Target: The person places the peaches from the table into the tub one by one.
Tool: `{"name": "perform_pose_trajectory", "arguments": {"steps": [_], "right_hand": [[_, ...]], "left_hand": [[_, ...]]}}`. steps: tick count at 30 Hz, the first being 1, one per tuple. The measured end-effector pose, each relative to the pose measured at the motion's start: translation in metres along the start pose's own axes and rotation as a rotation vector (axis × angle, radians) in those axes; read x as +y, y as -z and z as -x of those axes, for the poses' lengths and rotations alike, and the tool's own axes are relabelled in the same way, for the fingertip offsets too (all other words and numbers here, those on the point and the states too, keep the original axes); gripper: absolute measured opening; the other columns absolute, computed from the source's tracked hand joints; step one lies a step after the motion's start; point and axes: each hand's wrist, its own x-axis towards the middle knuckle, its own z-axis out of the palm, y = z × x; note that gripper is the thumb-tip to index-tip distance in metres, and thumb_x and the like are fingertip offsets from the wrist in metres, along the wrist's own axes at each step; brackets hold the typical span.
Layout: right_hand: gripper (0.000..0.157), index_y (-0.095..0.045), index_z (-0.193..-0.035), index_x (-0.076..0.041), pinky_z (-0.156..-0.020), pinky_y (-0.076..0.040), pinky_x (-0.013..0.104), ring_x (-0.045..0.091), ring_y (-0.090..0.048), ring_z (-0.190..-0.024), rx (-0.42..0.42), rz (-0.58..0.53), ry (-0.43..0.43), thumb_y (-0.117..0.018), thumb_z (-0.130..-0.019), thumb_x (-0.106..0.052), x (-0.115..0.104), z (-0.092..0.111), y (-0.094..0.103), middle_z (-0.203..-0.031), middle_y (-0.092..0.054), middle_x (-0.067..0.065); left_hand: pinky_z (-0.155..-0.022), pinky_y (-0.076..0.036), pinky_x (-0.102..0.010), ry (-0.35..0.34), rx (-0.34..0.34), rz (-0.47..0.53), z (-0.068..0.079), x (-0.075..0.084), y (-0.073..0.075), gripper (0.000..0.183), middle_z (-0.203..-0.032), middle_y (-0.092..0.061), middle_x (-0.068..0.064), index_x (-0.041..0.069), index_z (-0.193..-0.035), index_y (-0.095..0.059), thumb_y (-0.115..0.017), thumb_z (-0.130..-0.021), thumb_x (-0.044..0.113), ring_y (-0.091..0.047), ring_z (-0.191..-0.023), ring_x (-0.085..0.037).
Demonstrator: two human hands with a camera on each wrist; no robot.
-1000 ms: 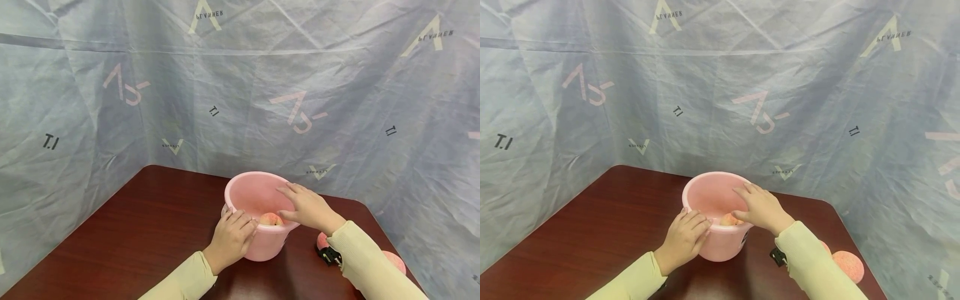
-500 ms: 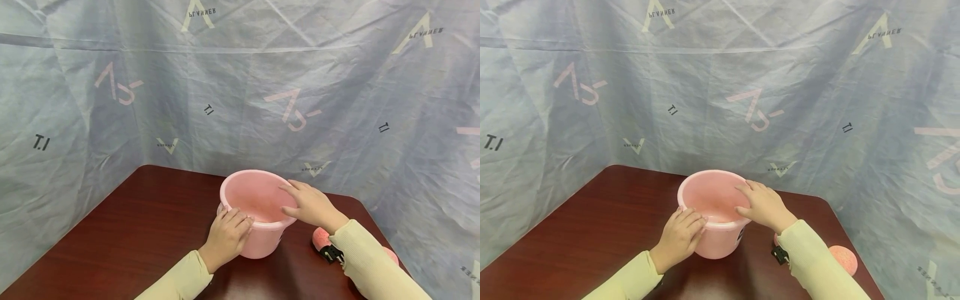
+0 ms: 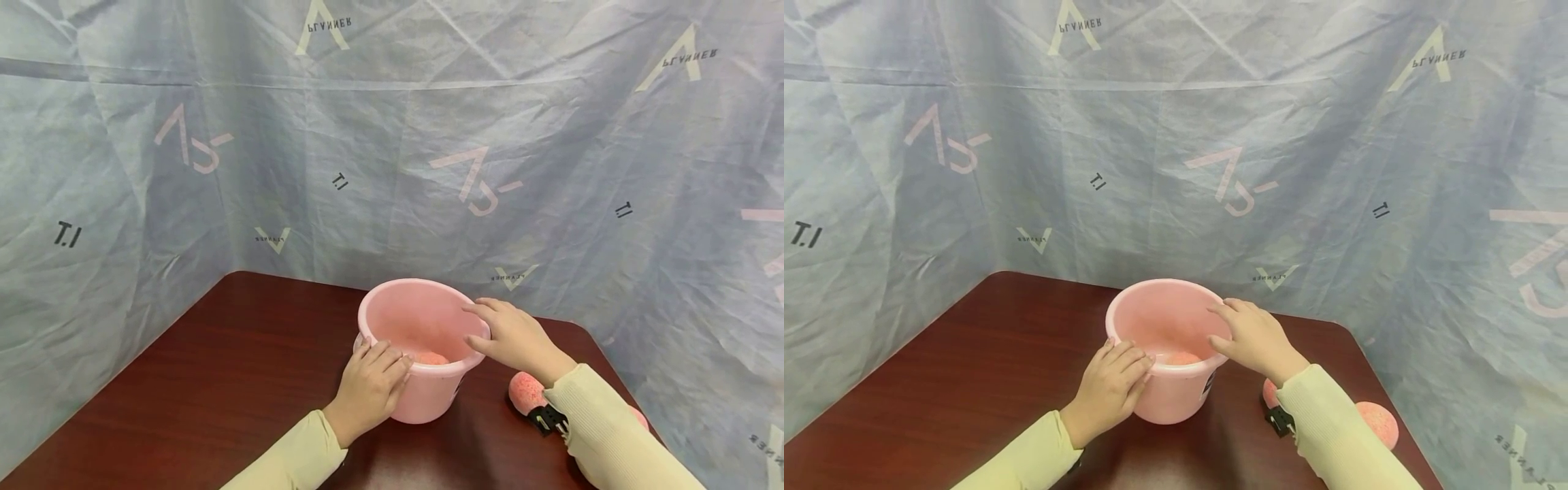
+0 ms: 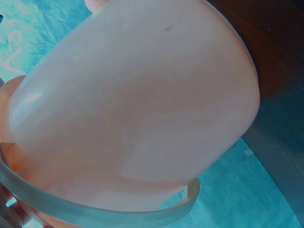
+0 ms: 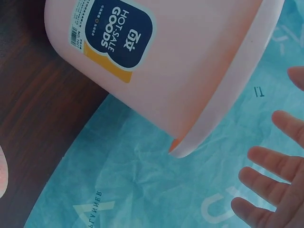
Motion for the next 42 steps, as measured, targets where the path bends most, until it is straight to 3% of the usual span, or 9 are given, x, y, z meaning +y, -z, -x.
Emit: {"name": "perform_pose_trajectory", "arguments": {"steps": [10,19,23,28,30,35,42], "right_hand": [[0.046,-0.062,-0.124,-0.004,-0.089,-0.044,0.056,0.039,-0.055,-0.112,0.012,-0.003,-0.018,-0.068,-0.083,-0.025,0.007,0.006,-0.002,-0.125,-0.057,0.020],[0.045,-0.062,-0.124,-0.005,-0.088,-0.044,0.057,0.039,-0.055,-0.112,0.008,-0.001,-0.041,-0.067,-0.086,-0.027,0.013,0.014,0.004,-0.124,-0.058,0.019],[0.046,-0.061,-0.124,-0.005,-0.086,-0.046,0.056,0.037,-0.056,-0.110,0.015,0.006,-0.046,-0.068,-0.086,-0.029,0.017,0.018,0.003,-0.121,-0.059,0.016],[0.048,-0.060,-0.125,-0.005,-0.086,-0.045,0.057,0.039,-0.055,-0.113,-0.005,-0.005,-0.086,-0.067,-0.087,-0.031,0.022,0.025,0.003,-0.124,-0.058,0.019],[0.048,-0.060,-0.127,-0.004,-0.087,-0.045,0.057,0.040,-0.054,-0.114,-0.020,-0.015,-0.102,-0.067,-0.087,-0.030,0.024,0.027,0.003,-0.126,-0.056,0.020],[0.050,-0.057,-0.129,-0.005,-0.087,-0.044,0.058,0.041,-0.052,-0.116,-0.048,-0.020,-0.126,-0.067,-0.087,-0.029,0.029,0.030,0.005,-0.129,-0.054,0.021],[0.050,-0.058,-0.128,-0.004,-0.087,-0.044,0.058,0.042,-0.051,-0.117,-0.067,-0.027,-0.158,-0.068,-0.086,-0.028,0.040,0.042,-0.001,-0.128,-0.054,0.024]], "left_hand": [[-0.080,-0.046,-0.043,-0.014,0.020,-0.006,0.001,-0.001,-0.001,0.038,-0.088,-0.062,0.003,0.015,-0.096,-0.070,-0.034,-0.102,0.027,-0.059,-0.089,-0.022],[-0.083,-0.046,-0.044,0.042,-0.064,0.043,0.000,-0.001,0.001,0.044,-0.090,-0.064,0.003,0.015,-0.095,-0.071,-0.031,-0.103,0.032,-0.059,-0.093,-0.021],[-0.083,-0.047,-0.045,0.038,-0.080,0.056,-0.002,-0.001,0.004,0.040,-0.091,-0.064,0.004,0.015,-0.097,-0.071,-0.035,-0.102,0.032,-0.058,-0.091,-0.019],[-0.080,-0.047,-0.043,0.007,-0.074,0.064,-0.003,-0.002,0.005,0.019,-0.089,-0.064,0.004,0.014,-0.096,-0.070,-0.057,-0.088,0.024,-0.057,-0.087,-0.018],[-0.080,-0.048,-0.042,0.003,-0.082,0.062,-0.003,-0.003,0.006,0.018,-0.089,-0.064,0.004,0.014,-0.096,-0.071,-0.062,-0.080,0.018,-0.058,-0.087,-0.018],[-0.082,-0.049,-0.045,-0.020,-0.095,0.075,-0.005,-0.009,0.010,0.023,-0.091,-0.066,0.003,0.015,-0.097,-0.072,-0.063,-0.076,0.014,-0.060,-0.088,-0.018],[-0.078,-0.048,-0.041,-0.138,-0.018,0.125,-0.005,-0.024,0.010,0.023,-0.091,-0.067,0.003,0.014,-0.095,-0.070,-0.060,-0.074,0.014,-0.061,-0.085,-0.018]]}}
